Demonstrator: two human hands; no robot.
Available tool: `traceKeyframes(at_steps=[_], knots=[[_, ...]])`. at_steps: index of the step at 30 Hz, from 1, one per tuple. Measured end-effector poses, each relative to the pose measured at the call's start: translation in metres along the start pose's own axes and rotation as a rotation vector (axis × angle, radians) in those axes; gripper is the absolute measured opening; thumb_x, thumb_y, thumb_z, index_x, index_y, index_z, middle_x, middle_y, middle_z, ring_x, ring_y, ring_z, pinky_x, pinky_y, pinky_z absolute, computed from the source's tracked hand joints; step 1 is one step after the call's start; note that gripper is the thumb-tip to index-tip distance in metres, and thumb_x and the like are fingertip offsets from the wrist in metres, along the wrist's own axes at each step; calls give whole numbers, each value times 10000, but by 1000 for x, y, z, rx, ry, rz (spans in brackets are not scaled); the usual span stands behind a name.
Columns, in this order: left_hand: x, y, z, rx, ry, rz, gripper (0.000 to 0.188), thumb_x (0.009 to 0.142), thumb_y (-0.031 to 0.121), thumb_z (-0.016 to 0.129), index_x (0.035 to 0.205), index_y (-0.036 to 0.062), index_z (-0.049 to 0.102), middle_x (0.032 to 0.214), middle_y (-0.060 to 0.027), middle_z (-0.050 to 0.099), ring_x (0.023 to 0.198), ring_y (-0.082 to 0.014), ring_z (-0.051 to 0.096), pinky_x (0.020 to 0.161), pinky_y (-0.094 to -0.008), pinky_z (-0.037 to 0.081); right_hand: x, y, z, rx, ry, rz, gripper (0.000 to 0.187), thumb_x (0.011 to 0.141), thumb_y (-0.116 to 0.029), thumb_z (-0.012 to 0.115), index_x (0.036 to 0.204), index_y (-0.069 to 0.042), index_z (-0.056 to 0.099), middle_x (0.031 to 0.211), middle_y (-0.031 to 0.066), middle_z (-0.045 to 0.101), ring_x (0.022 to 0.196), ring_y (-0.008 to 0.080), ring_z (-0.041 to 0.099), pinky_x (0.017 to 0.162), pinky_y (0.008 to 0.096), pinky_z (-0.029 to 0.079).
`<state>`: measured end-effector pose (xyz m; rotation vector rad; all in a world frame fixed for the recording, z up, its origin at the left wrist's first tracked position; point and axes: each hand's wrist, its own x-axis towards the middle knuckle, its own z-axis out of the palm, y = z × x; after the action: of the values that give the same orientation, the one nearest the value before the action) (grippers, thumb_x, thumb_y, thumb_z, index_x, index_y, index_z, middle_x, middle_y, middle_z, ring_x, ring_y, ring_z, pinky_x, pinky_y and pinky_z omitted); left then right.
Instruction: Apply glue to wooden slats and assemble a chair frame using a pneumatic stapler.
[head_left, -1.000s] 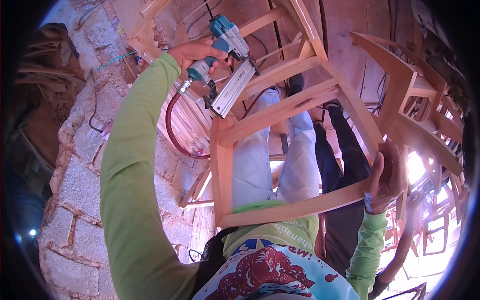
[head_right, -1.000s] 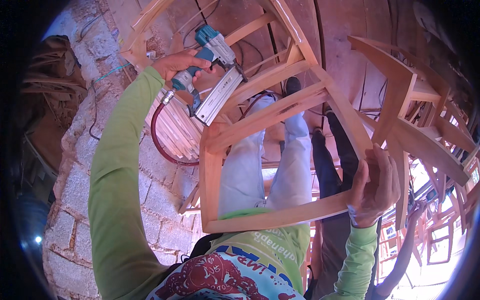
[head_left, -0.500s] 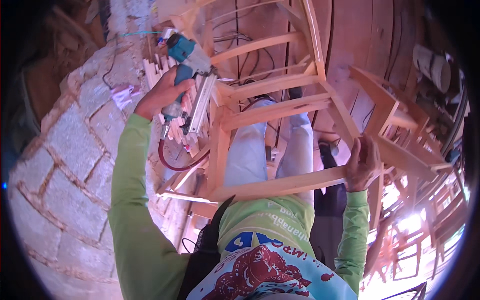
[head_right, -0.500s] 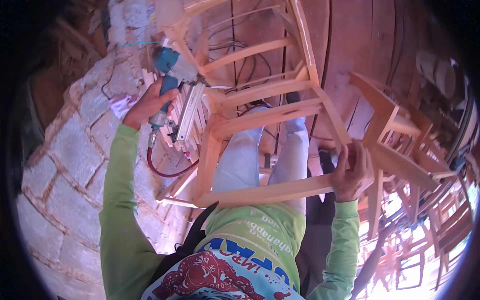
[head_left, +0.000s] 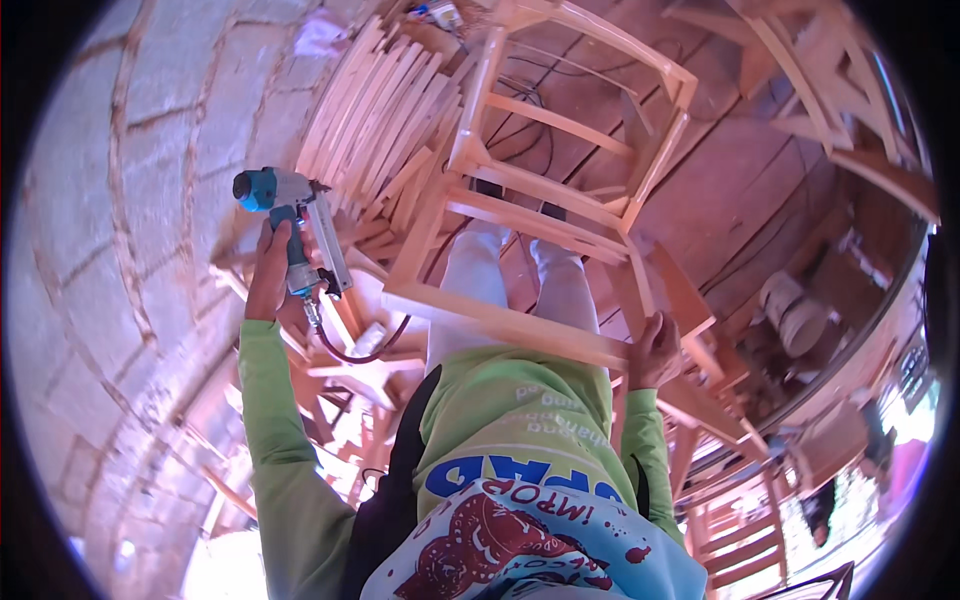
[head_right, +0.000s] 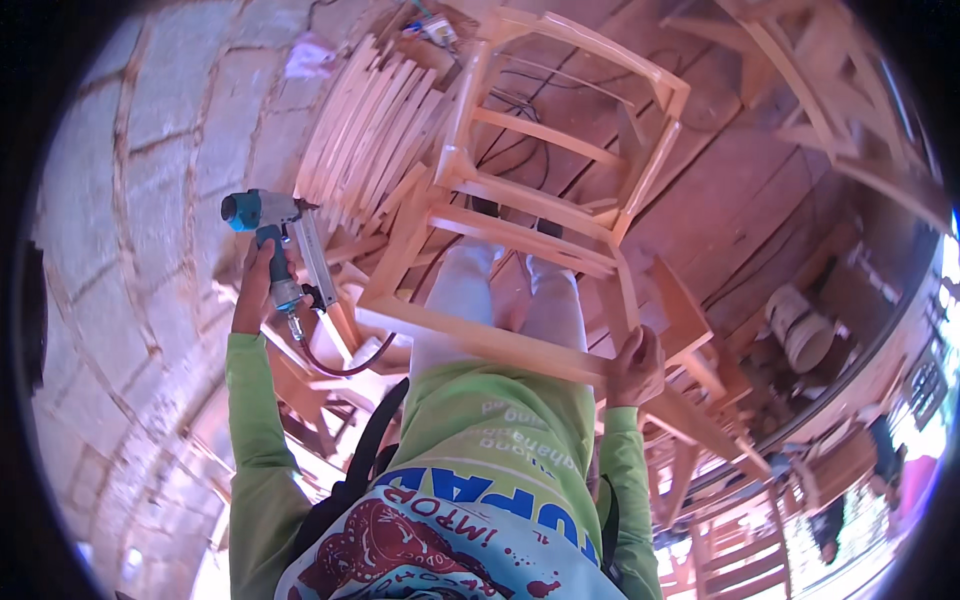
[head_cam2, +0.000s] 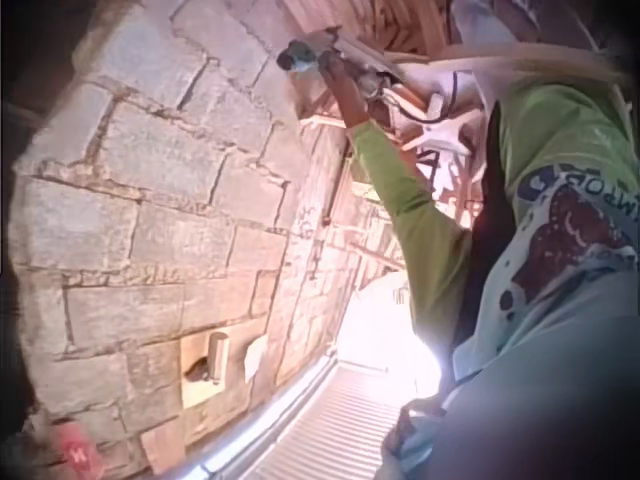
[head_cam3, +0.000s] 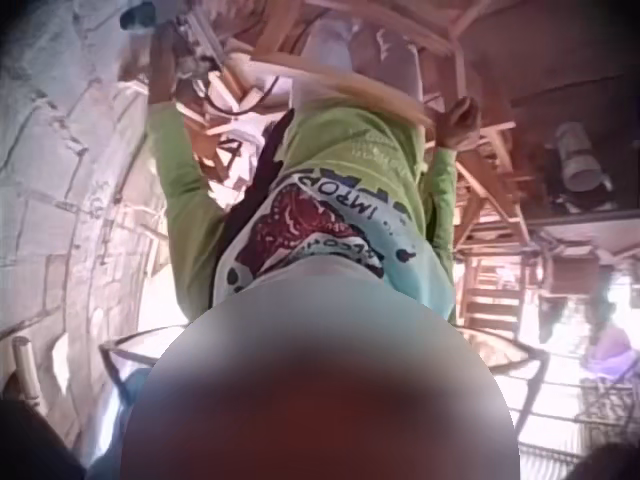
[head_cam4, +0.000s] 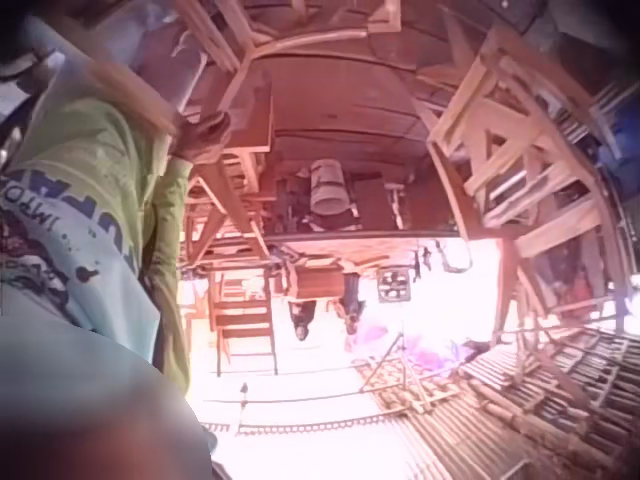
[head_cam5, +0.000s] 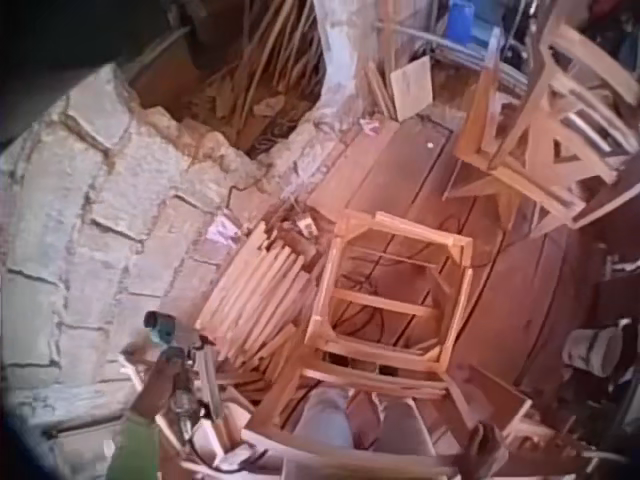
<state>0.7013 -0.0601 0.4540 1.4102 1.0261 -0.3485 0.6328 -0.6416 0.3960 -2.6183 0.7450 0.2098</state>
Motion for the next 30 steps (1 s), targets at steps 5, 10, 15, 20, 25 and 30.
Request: traceKeyframes(at_steps=[5, 10, 15, 20, 25, 30], knots=[[-83, -98, -51, 68, 195, 133, 453, 1007, 147, 593, 1420, 94, 414, 1013, -52, 612, 873, -177, 631, 778, -334, 552, -6, 2, -16, 292, -305, -46, 349, 1033, -310, 576, 1087, 18, 682, 919, 137, 703, 851, 193, 689, 720, 368, 560], [-133, -199, -53, -208, 365, 85, 601, 974, 36, 611, 1501, 117, 335, 1032, -64, 606, 890, -186, 630, 775, -333, 553, -18, -38, -41, 451, -611, -460, 474, 1007, -288, 622, 1348, 33, 556, 1092, 150, 691, 941, 261, 691, 831, 373, 552], [-114, -309, -45, -157, 492, 59, 770, 945, -1, 608, 1570, 168, 191, 978, -77, 583, 830, -187, 624, 695, -329, 543, -25, -80, -5, -32, -881, -1126, 661, 892, -222, 728, 1443, 26, 462, 1220, 222, 659, 1016, 390, 684, 857, 451, 550], [-51, -434, -23, 228, 793, -13, 971, 844, 17, 664, 1611, 185, 92, 1174, -181, 598, 908, -281, 655, 778, -423, 553, -31, -75, 23, -135, -897, -920, 621, 861, -175, 723, 1415, -1, 501, 1141, 266, 671, 989, 448, 679, 824, 497, 547], [-1, -496, 1, 153, 859, -247, 1066, 797, -36, 648, 1628, 142, 4, 1420, -307, 508, 1161, -428, 616, 975, -466, 482, -30, -76, 24, -166, -938, -1018, 655, 830, -176, 692, 1414, 25, 474, 1159, 256, 651, 918, 457, 676, 736, 493, 554], [34, -527, 4, 249, 913, -290, 1042, 795, 2, 650, 1625, 106, 29, 1482, -317, 436, 1283, -490, 499, 1046, -529, 411, -37, -97, 19, -305, -1026, -631, 526, 801, -129, 668, 1292, 13, 543, 1040, 251, 680, 938, 451, 687, 811, 473, 556]])
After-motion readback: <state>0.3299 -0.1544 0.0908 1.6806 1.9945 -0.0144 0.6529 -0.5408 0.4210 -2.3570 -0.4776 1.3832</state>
